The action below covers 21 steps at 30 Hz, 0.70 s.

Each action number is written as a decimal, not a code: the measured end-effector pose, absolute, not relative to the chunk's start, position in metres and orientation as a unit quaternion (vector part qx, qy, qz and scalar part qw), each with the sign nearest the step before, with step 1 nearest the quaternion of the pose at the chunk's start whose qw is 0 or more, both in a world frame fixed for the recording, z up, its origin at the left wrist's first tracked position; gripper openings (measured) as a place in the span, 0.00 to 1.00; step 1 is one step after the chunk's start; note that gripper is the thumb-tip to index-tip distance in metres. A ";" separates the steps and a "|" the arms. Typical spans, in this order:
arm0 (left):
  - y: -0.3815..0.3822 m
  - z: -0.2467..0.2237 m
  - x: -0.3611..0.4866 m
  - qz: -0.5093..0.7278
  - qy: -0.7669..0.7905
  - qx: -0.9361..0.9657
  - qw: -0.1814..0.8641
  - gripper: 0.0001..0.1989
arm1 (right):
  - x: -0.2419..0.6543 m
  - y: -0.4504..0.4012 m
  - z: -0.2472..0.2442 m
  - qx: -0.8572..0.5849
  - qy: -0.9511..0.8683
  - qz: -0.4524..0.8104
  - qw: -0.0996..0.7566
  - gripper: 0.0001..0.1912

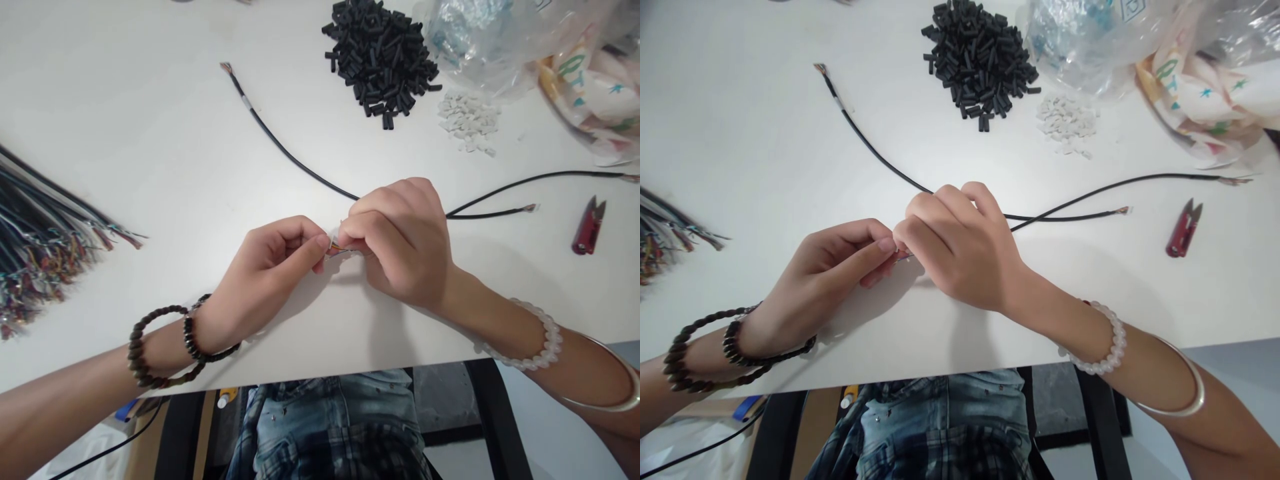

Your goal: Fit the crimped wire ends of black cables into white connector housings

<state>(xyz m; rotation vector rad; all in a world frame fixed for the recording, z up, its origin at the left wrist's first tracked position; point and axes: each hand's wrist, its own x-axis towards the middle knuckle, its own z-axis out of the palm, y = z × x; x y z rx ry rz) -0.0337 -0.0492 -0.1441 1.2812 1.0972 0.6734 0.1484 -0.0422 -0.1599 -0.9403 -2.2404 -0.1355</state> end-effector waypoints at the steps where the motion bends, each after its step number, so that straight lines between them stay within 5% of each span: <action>1: -0.049 -0.144 -0.034 0.290 0.477 0.555 0.617 0.12 | 0.148 -0.042 -0.160 -0.362 -0.864 -0.055 0.346 0.11; 12: -0.050 -0.141 -0.034 0.297 0.465 0.547 0.630 0.12 | 0.148 -0.042 -0.163 -0.366 -0.859 -0.018 0.356 0.11; 21: -0.049 -0.141 -0.033 0.301 0.466 0.563 0.612 0.12 | 0.148 -0.044 -0.160 -0.397 -0.816 0.207 0.365 0.07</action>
